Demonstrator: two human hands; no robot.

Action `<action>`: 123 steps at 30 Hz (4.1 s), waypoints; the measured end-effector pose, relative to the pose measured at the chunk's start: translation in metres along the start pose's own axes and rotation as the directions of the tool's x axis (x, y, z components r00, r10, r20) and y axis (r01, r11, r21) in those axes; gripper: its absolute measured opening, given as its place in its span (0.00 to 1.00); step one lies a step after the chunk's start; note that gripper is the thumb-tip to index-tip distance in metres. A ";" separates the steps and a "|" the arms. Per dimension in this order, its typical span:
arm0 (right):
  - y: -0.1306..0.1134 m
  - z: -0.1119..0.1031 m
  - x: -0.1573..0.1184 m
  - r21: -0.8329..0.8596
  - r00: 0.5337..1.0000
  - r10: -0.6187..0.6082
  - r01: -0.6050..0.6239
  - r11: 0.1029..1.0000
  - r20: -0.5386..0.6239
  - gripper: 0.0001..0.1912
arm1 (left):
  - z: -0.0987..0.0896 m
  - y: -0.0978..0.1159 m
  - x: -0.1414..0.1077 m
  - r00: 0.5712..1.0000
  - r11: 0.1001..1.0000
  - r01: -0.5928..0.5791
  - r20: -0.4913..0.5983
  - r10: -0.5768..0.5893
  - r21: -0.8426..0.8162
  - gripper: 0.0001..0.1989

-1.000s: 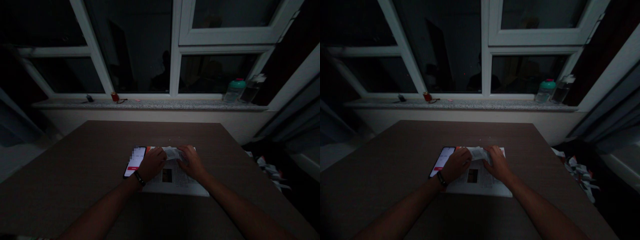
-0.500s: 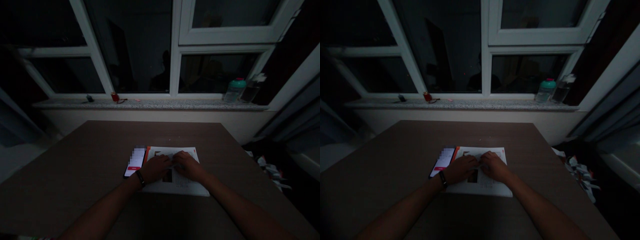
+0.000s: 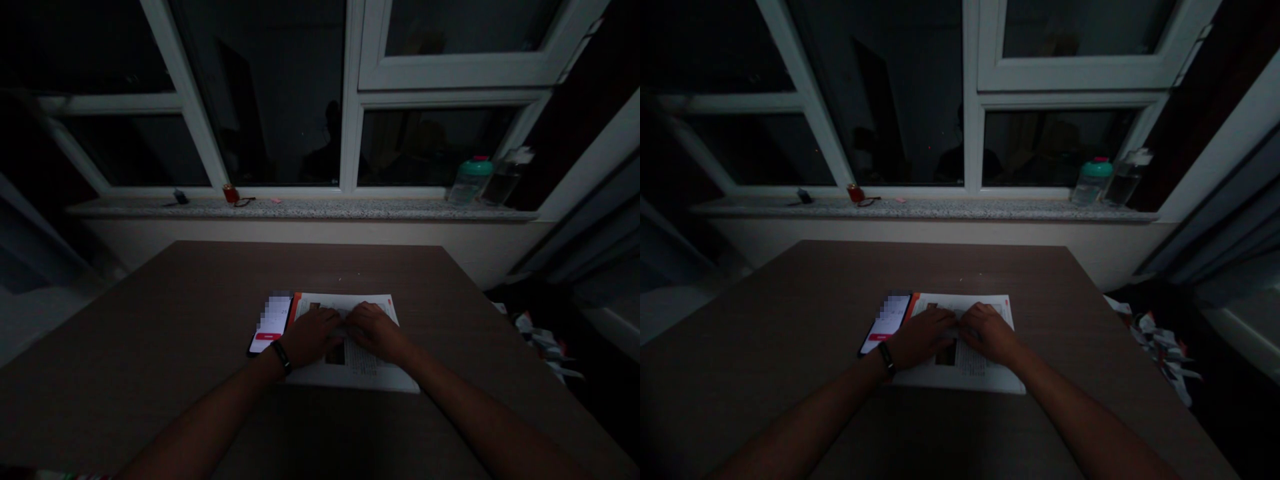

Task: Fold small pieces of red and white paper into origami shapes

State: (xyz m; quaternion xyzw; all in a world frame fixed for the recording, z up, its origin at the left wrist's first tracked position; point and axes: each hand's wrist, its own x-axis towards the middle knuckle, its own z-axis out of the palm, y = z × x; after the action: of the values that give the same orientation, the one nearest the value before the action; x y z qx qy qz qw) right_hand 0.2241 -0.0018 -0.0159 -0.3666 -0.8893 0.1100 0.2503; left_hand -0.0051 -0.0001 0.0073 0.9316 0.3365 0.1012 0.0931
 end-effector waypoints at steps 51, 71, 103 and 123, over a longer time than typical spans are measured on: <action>0.005 0.006 -0.001 0.031 0.985 0.058 -0.054 0.998 -0.163 0.12 | 0.009 -0.008 -0.001 1.000 1.000 -0.028 0.000 0.028 -0.003 0.30; -0.001 -0.004 -0.001 -0.077 0.997 -0.039 0.043 0.996 0.059 0.16 | 0.002 -0.002 0.000 0.999 0.999 0.015 0.033 -0.014 -0.037 0.14; 0.001 -0.009 0.002 -0.100 0.991 -0.064 0.076 0.992 0.117 0.20 | 0.003 -0.002 0.000 0.999 1.000 0.030 0.029 -0.030 0.001 0.13; 0.007 -0.001 0.001 -0.086 1.000 -0.014 0.015 0.996 0.014 0.21 | 0.002 -0.005 0.001 0.996 0.997 -0.073 0.056 0.075 -0.038 0.10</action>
State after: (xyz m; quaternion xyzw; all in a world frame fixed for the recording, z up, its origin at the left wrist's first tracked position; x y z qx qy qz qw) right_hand 0.2283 0.0042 -0.0172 -0.3700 -0.8974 0.0724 0.2293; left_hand -0.0065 0.0040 0.0045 0.9441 0.2970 0.0841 0.1156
